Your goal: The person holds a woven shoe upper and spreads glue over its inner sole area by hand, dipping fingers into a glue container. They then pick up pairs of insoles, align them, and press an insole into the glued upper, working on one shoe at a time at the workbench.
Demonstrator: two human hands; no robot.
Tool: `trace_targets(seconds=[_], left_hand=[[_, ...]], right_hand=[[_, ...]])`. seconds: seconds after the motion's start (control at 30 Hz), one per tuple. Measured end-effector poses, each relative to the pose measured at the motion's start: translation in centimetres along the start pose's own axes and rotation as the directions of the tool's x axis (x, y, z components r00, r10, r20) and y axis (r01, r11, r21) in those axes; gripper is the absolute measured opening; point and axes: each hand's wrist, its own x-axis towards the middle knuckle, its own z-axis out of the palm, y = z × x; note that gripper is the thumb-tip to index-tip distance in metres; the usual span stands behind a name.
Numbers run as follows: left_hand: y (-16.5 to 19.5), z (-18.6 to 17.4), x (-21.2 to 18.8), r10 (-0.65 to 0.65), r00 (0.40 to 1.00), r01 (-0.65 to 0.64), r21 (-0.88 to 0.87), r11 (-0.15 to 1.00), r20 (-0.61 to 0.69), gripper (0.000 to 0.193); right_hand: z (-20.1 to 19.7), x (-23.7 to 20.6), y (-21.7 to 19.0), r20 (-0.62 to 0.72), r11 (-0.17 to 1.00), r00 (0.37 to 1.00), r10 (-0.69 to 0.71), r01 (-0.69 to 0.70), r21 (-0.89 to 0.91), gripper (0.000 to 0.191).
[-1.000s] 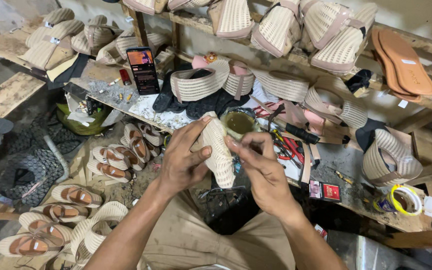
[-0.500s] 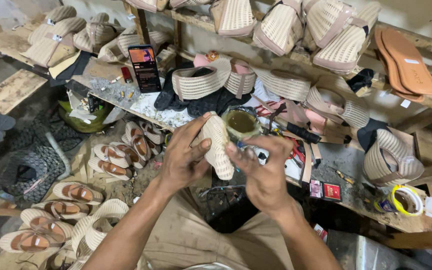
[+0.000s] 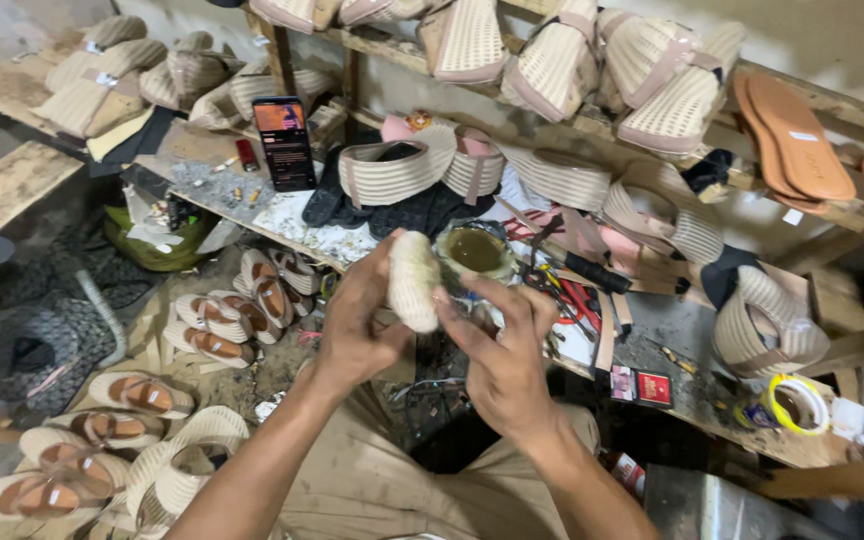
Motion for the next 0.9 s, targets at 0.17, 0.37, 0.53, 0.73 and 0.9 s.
trace_targets(seconds=[0.17, 0.37, 0.53, 0.73, 0.9], left_hand=[[-0.2, 0.0, -0.4, -0.296, 0.946, 0.312, 0.125, 0.942, -0.132, 0.101], [-0.5, 0.1, -1.5, -0.16, 0.986, 0.167, 0.254, 0.953, -0.048, 0.095], [-1.2, 0.2, -1.4, -0.13, 0.992, 0.124, 0.305, 0.944, -0.003, 0.098], [-0.7, -0.3, -0.4, -0.347, 0.937, 0.333, 0.23, 0.914, 0.023, 0.105], [-0.5, 0.1, 0.9, -0.399, 0.909, 0.4, 0.021, 0.916, 0.122, 0.116]], right_hand=[[1.5, 1.8, 5.4, 0.141, 0.963, 0.975, 0.171, -0.135, -0.231, 0.037], [5.2, 1.7, 10.1, 0.376, 0.878, 0.857, 0.353, -0.164, -0.449, 0.038], [5.3, 1.1, 10.9, 0.319, 0.879, 0.873, 0.37, -0.217, -0.424, 0.037], [4.1, 0.6, 10.3, 0.252, 0.842, 0.857, 0.448, -0.31, -0.442, 0.038], [2.1, 1.7, 9.3, 0.346, 0.777, 0.808, 0.477, -0.571, 0.264, 0.04]])
